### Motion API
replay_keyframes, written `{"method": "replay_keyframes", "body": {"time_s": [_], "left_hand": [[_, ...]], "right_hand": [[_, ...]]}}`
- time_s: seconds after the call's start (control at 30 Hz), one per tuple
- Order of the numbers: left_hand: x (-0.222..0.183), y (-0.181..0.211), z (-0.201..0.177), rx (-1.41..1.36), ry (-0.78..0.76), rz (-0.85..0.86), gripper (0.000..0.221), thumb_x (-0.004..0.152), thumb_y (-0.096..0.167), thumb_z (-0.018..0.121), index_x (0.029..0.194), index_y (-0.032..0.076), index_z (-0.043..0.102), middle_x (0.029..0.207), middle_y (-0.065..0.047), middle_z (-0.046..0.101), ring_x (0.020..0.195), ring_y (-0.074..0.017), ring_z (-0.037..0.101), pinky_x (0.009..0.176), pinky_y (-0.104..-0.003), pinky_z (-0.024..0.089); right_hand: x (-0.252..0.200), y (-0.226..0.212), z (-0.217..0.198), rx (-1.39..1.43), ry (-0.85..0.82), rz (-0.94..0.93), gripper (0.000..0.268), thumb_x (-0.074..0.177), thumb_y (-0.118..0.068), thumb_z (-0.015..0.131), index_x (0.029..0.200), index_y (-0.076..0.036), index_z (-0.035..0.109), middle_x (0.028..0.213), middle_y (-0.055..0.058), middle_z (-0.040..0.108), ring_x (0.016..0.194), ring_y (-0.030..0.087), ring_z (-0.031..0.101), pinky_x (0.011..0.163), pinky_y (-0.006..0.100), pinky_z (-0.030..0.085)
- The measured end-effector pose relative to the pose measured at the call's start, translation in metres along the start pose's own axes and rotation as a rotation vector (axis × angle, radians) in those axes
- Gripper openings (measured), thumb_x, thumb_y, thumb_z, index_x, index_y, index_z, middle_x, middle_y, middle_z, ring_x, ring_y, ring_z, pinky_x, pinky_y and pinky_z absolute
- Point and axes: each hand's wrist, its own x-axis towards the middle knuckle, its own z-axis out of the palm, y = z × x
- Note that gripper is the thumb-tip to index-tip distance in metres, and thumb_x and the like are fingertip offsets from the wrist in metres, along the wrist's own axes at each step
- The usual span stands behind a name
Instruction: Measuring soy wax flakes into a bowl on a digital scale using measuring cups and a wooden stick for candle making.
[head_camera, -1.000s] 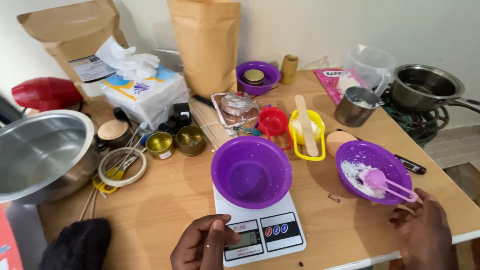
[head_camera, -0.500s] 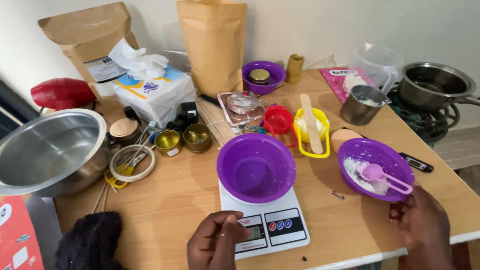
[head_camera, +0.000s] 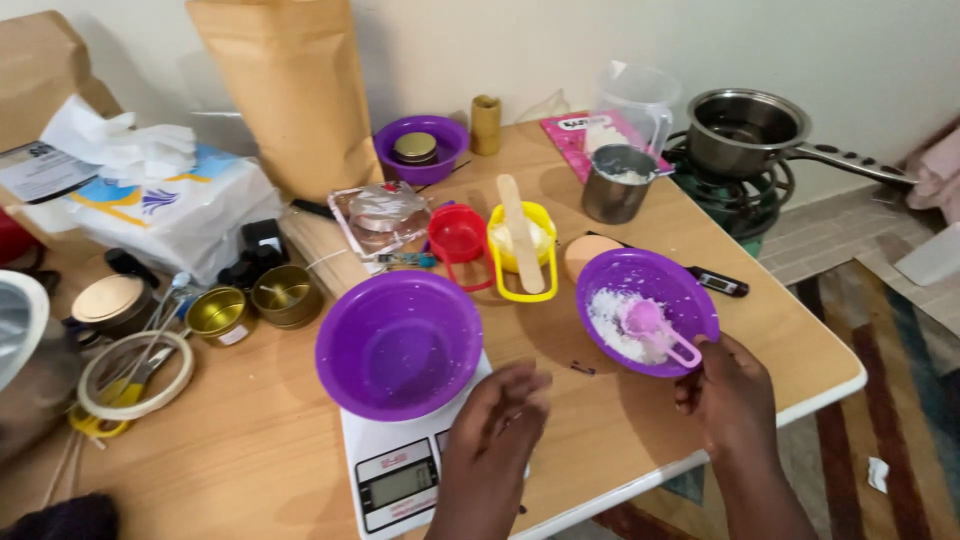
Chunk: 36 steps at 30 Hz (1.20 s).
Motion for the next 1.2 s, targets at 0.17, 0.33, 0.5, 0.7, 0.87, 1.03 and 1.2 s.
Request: {"method": "replay_keyframes", "body": {"time_s": [0.17,0.33,0.5,0.7,0.87,1.03,1.2], "left_hand": [[0.024,0.015,0.044,-0.053,-0.214,-0.128,0.068,0.07,0.029,0.065,0.135,0.017,0.049,0.13,-0.003,0.056,0.117,-0.0141,0.054,0.096,-0.031,0.044],[0.037,0.021,0.067,-0.246,-0.15,-0.245,0.047,0.073,0.035,0.06,0.114,0.013,0.062,0.103,-0.006,0.064,0.095,-0.0194,0.058,0.078,-0.032,0.045],[0.037,0.024,0.074,-0.353,-0.098,-0.435,0.052,0.063,0.045,0.064,0.109,0.021,0.066,0.104,-0.003,0.07,0.096,-0.0213,0.064,0.077,-0.038,0.049],[0.016,0.035,0.065,-0.449,-0.076,-0.355,0.037,0.071,0.037,0.061,0.102,0.018,0.065,0.097,-0.004,0.069,0.092,-0.0214,0.064,0.077,-0.035,0.046],[-0.014,0.066,0.05,-0.498,-0.013,-0.298,0.035,0.073,0.031,0.059,0.105,0.016,0.065,0.103,-0.005,0.07,0.097,-0.0227,0.064,0.078,-0.035,0.045],[-0.039,0.087,0.016,-0.51,0.039,-0.204,0.026,0.073,0.025,0.059,0.099,0.022,0.059,0.1,0.002,0.066,0.096,-0.0148,0.061,0.076,-0.028,0.04],[-0.07,0.111,-0.024,-0.624,0.13,-0.079,0.042,0.074,0.022,0.054,0.114,0.013,0.059,0.102,-0.011,0.065,0.095,-0.0266,0.06,0.08,-0.038,0.044]], "right_hand": [[-0.03,-0.024,-0.006,-0.016,-0.041,0.031,0.017,0.091,-0.015,0.053,0.087,0.001,0.058,0.047,0.011,0.037,0.037,0.02,0.035,0.035,0.031,0.023],[-0.046,-0.039,-0.014,-0.032,-0.042,-0.008,0.021,0.091,-0.014,0.051,0.095,0.004,0.061,0.045,0.013,0.034,0.035,0.02,0.032,0.033,0.032,0.022],[-0.055,-0.044,-0.018,-0.06,-0.074,0.055,0.025,0.091,-0.016,0.053,0.095,0.005,0.064,0.041,0.015,0.039,0.03,0.019,0.03,0.028,0.031,0.021],[-0.064,-0.05,-0.019,-0.033,-0.139,0.089,0.03,0.091,-0.021,0.052,0.109,0.001,0.062,0.044,0.016,0.041,0.031,0.023,0.034,0.027,0.034,0.022],[-0.084,-0.072,0.0,0.015,-0.127,0.022,0.027,0.086,-0.019,0.055,0.106,-0.002,0.061,0.04,0.013,0.037,0.027,0.021,0.031,0.024,0.032,0.019],[-0.103,-0.086,0.029,0.09,-0.222,-0.11,0.019,0.086,-0.018,0.056,0.093,-0.001,0.061,0.041,0.004,0.035,0.023,0.014,0.028,0.02,0.028,0.021],[-0.129,-0.09,0.067,0.061,-0.407,-0.058,0.015,0.085,-0.021,0.057,0.087,-0.006,0.056,0.039,0.007,0.038,0.023,0.016,0.033,0.019,0.027,0.02]]}}
